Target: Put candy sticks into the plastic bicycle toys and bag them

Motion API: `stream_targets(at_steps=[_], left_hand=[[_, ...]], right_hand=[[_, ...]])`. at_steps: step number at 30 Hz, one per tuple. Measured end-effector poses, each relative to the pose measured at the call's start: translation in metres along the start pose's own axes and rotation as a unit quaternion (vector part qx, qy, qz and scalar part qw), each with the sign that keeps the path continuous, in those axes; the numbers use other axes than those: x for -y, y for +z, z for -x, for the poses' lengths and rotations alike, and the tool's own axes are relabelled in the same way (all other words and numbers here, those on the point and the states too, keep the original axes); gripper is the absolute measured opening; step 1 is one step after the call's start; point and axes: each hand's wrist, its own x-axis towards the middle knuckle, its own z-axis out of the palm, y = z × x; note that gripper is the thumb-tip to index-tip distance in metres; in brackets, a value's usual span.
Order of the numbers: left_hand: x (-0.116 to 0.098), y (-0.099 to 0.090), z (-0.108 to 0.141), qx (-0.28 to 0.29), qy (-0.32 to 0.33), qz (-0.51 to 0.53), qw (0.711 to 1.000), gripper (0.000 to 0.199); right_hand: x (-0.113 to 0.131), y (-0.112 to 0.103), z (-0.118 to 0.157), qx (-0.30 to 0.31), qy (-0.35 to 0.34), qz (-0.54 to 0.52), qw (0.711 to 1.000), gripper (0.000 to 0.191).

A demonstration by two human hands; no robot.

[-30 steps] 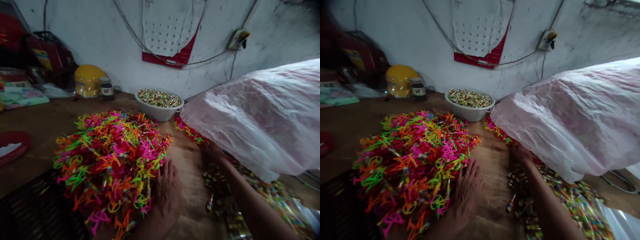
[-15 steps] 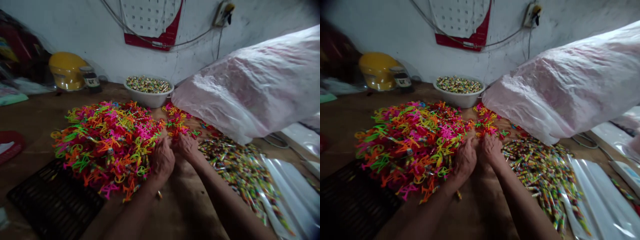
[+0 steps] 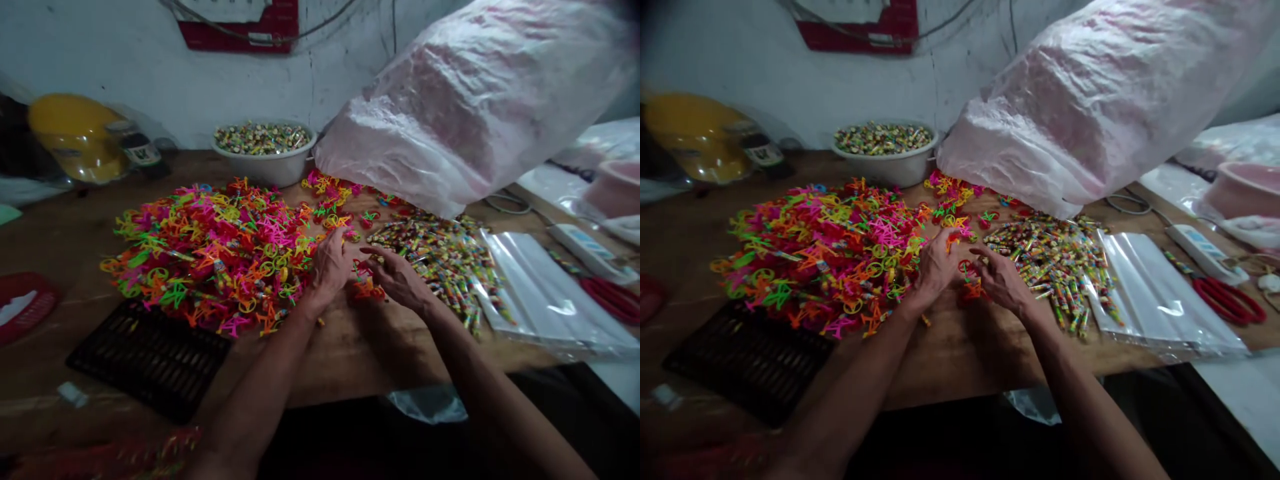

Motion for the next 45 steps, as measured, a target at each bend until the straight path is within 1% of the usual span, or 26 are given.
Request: stream_targets(at_steps=[3,5,6,7,9,11,12,13,16,18,20,23,26,28,30,32,33,34,35,36,37,39,40,41,43,45], left_hand=[[-0.019,-0.015,0.001,0.022,0.017,0.012,1.0,0.029],[-0.027,-0.026,0.006,0.038,0.021,0.022,0.999,0.026],[-0.028,-0.031,0.011,0.045,0.019,0.024,0.999,0.025],[-0.028,-0.035,0.018,0.055,0.016,0.022,0.998,0.025],[-0.023,-0.041,0.037,0.084,0.004,0.005,0.996,0.024],[-0.016,-0.045,0.062,0.114,-0.005,-0.013,0.993,0.024],[-0.013,-0.046,0.075,0.119,-0.006,-0.02,0.993,0.024],[-0.011,-0.048,0.088,0.116,0.0,-0.024,0.993,0.025],[-0.013,-0.048,0.117,0.1,0.049,-0.027,0.993,0.028],[-0.02,-0.043,0.126,0.13,0.088,-0.033,0.987,0.031],[-0.031,-0.032,0.127,0.177,0.114,-0.058,0.976,0.035],[-0.046,-0.01,0.122,0.237,0.128,-0.113,0.957,0.042],[-0.049,0.008,0.115,0.268,0.128,-0.136,0.945,0.035],[-0.044,0.01,0.111,0.264,0.123,-0.11,0.95,0.032],[-0.037,0.004,0.106,0.225,0.101,-0.051,0.968,0.032],[-0.031,-0.006,0.101,0.187,0.045,0.038,0.981,0.029],[-0.029,-0.012,0.099,0.182,-0.001,0.089,0.979,0.025],[-0.028,-0.017,0.098,0.188,-0.061,0.146,0.969,0.022],[-0.027,-0.022,0.097,0.204,-0.13,0.209,0.947,0.02],[-0.027,-0.026,0.097,0.218,-0.202,0.277,0.914,0.02],[-0.026,-0.029,0.097,0.228,-0.268,0.343,0.871,0.021],[-0.025,-0.032,0.1,0.239,-0.36,0.457,0.778,0.024],[-0.025,-0.033,0.102,0.245,-0.383,0.497,0.739,0.026],[-0.025,-0.033,0.104,0.254,-0.394,0.524,0.711,0.026],[-0.025,-0.031,0.108,0.281,-0.398,0.556,0.673,0.027],[-0.027,-0.028,0.11,0.305,-0.395,0.574,0.65,0.026]], right_hand=[[0.0,-0.002,0.017,0.006,0.01,-0.062,0.998,0.047],[0.003,-0.003,0.028,0.027,-0.005,-0.046,0.999,0.048],[0.004,-0.002,0.033,0.029,-0.013,-0.01,0.999,0.048],[0.005,-0.002,0.038,0.015,-0.015,0.037,0.999,0.046],[0.005,-0.001,0.049,-0.069,-0.002,0.107,0.992,0.042],[0.0,0.0,0.064,-0.16,0.015,0.12,0.98,0.038],[-0.004,0.002,0.073,-0.186,0.023,0.111,0.976,0.038],[-0.008,0.004,0.084,-0.196,0.033,0.099,0.975,0.039],[-0.02,0.012,0.119,-0.169,0.105,0.061,0.978,0.041],[-0.024,0.017,0.137,-0.169,0.145,0.046,0.974,0.036],[-0.026,0.019,0.144,-0.185,0.161,0.037,0.969,0.035],[-0.028,0.017,0.142,-0.195,0.153,0.016,0.969,0.038],[-0.03,0.015,0.139,-0.192,0.144,-0.028,0.97,0.036],[-0.03,0.016,0.141,-0.195,0.138,-0.065,0.969,0.036],[-0.029,0.018,0.143,-0.194,0.129,-0.08,0.969,0.037],[-0.026,0.02,0.142,-0.178,0.116,-0.081,0.974,0.039],[-0.023,0.021,0.139,-0.161,0.105,-0.083,0.978,0.039],[-0.019,0.022,0.135,-0.143,0.089,-0.087,0.982,0.038],[-0.016,0.023,0.13,-0.129,0.074,-0.095,0.984,0.036],[-0.012,0.022,0.126,-0.12,0.064,-0.108,0.985,0.034],[-0.008,0.022,0.122,-0.114,0.065,-0.126,0.983,0.031],[-0.002,0.02,0.117,-0.106,0.087,-0.169,0.976,0.025],[-0.001,0.02,0.116,-0.098,0.101,-0.187,0.972,0.024],[-0.001,0.019,0.116,-0.089,0.112,-0.201,0.969,0.023],[-0.003,0.019,0.118,-0.072,0.114,-0.214,0.967,0.024],[-0.006,0.021,0.119,-0.063,0.107,-0.231,0.965,0.023]])
